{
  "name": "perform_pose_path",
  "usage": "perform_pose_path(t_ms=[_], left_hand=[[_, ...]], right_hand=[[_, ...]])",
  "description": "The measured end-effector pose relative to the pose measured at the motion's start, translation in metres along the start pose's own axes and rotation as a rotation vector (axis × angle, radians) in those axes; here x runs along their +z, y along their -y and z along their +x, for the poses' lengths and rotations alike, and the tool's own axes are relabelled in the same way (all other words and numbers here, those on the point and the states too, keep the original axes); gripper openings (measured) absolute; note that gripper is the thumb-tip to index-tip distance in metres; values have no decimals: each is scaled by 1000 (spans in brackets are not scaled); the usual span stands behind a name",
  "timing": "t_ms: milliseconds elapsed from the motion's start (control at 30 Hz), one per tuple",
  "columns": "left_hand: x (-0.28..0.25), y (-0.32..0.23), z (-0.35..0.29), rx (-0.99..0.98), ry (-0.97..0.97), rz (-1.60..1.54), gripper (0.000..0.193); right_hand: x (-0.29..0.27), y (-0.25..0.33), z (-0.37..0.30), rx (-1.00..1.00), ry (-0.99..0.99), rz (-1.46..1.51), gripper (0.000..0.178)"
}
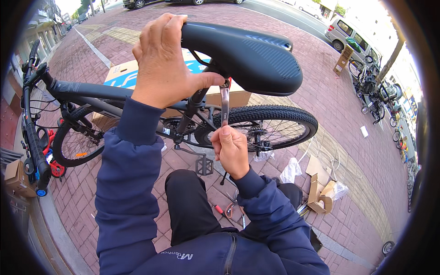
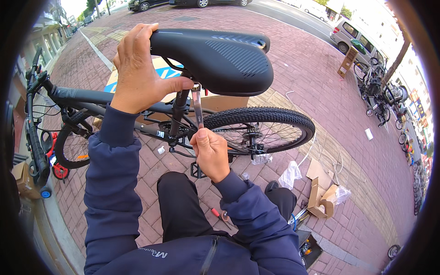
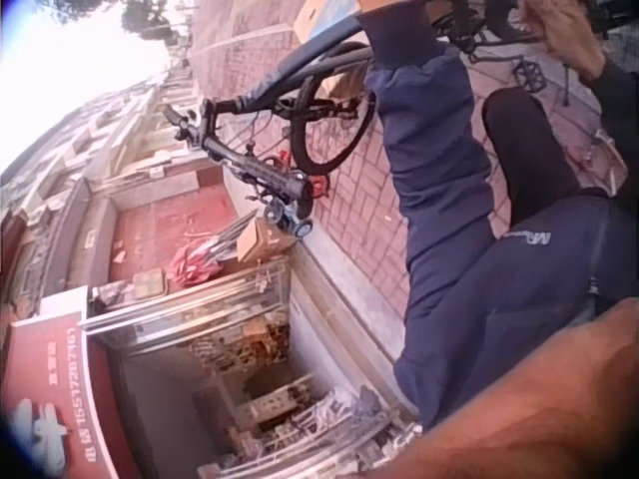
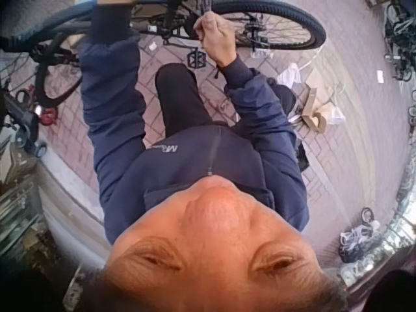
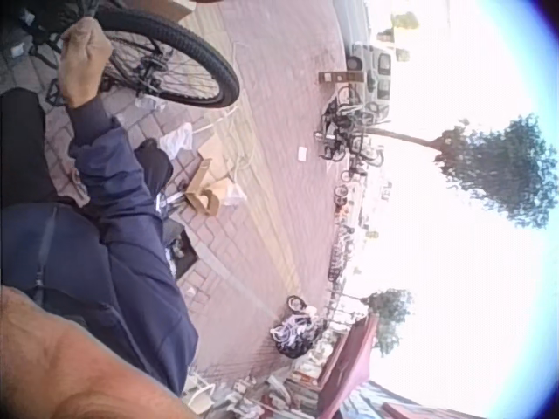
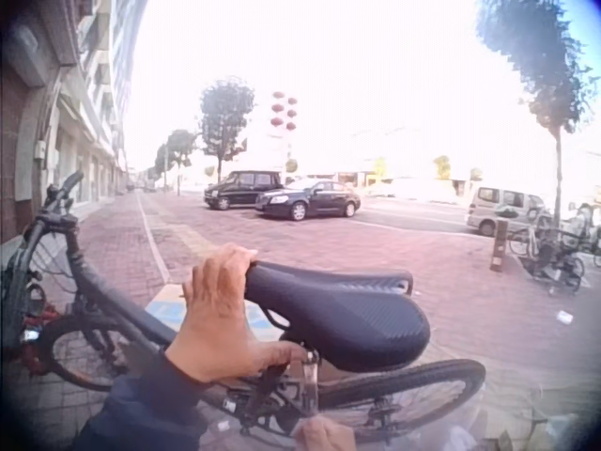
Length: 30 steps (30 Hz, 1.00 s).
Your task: The person assembles a bicycle outdoors on a paved sidewalk. They attach the rear wheel, adjust the derailleur and chain, and tighten the seat post using various hand tools.
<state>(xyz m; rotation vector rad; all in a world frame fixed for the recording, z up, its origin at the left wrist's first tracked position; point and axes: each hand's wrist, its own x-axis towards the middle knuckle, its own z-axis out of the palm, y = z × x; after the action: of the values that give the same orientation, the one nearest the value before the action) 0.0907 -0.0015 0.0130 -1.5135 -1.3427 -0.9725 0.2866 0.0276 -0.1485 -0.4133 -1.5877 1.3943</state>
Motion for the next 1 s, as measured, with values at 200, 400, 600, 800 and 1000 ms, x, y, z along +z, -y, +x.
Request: perform_pose_path(t_ms=[200,400,600,800,1000], left_hand=[[2,-1,1,-13,-12,8,117],[6,-1,1,-5,-49,-17,114],[8,-3,1,-18,-73,-9,112],[4,0,2,-22,-67,-35,110],[0,-1,1,-20,-52,-12,112]], right_hand=[[37,-19,13,33,-54,247,58],[78,-27,30,-26,-26,401,60],[86,-41,58,-85,72,476,62],[33,-48,47,-97,21,160,54],[-69,124,33,-151,-20,-1172,45]])
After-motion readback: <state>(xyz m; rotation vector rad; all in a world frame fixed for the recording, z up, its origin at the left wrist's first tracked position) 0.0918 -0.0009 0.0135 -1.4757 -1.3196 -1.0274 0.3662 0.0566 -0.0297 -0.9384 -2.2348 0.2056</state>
